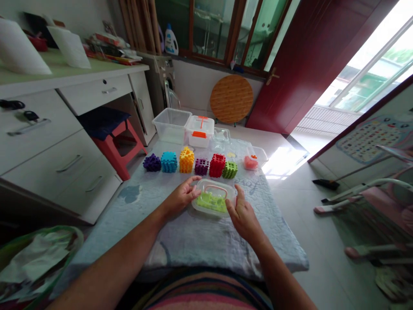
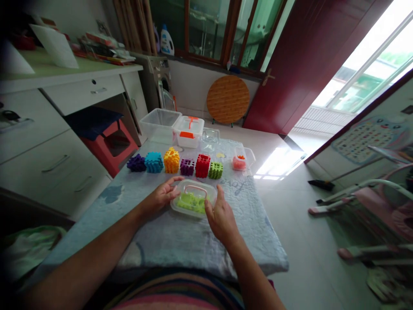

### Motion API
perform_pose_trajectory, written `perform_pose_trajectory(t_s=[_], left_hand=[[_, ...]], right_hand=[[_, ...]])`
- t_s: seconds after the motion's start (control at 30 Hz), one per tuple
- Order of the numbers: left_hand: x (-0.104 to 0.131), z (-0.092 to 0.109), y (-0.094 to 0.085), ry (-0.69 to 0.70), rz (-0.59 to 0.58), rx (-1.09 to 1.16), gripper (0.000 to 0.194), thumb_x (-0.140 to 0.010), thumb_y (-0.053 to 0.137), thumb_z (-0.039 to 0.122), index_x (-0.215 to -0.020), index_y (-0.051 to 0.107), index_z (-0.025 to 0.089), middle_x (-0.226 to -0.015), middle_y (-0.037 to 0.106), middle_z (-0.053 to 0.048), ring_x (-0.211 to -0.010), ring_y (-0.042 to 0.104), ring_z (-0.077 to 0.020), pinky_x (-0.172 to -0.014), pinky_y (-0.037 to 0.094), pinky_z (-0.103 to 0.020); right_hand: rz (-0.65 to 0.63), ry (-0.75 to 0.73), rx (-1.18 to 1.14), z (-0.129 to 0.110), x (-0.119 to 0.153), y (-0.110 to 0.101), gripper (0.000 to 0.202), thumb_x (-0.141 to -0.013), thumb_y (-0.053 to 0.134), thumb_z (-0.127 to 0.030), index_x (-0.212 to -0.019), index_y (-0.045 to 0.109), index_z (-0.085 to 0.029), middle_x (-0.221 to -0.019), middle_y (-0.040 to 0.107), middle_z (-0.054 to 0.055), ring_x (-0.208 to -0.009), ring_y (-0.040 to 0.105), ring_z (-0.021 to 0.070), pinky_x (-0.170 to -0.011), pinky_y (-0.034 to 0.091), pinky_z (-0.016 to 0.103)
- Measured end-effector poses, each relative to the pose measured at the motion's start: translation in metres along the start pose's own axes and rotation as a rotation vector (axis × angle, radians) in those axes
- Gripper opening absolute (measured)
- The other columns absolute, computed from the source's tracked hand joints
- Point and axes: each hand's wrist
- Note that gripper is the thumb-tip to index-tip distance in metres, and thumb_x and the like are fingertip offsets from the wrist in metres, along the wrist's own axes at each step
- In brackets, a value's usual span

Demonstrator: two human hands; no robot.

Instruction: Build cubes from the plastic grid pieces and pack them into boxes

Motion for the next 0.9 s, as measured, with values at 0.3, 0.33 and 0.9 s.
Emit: perform_pose_trajectory(t_s=[0.3,0.33,0.9], left_hand=[[0.011,0.010,0.009,0.215,0.286,-0.702,0.061,-0.075,0.062,0.028,-0.135,0.051,0.022,-0.057,0.050,0.008,-0.053,0.044,-0.0136,-0.057,0.031,-0.023],[0.011,0.010,0.010,0.231,0.291,-0.731,0.061,-0.075,0.062,0.027,-0.135,0.052,0.022,-0.057,0.050,0.008,-0.053,0.044,-0.0137,-0.057,0.031,-0.023],[0.010,0.010,0.010,0.294,0.283,-0.700,0.052,-0.082,0.057,0.032,-0.133,0.052,0.020,-0.051,0.038,0.010,-0.048,0.036,-0.0122,-0.055,0.029,-0.023]], right_hand=[[0.051,-0.022,0.336,-0.012,0.004,0.009,0.065,-0.095,0.031,-0.028,-0.151,0.008,-0.003,-0.093,0.071,0.015,-0.079,0.068,0.0258,-0.067,0.048,0.035],[0.048,-0.021,0.351,-0.013,0.004,0.008,0.065,-0.095,0.031,-0.027,-0.151,0.008,-0.003,-0.096,0.071,0.016,-0.080,0.068,0.0255,-0.067,0.048,0.034],[-0.107,-0.104,0.500,-0.023,-0.013,-0.017,0.061,-0.097,0.037,-0.032,-0.149,0.027,-0.002,-0.104,0.069,0.021,-0.087,0.066,0.0297,-0.075,0.049,0.040]])
Point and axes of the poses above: each hand's wrist, its own x-axis away from the middle knuckle, its own y-axis out of the palm, z = x × y
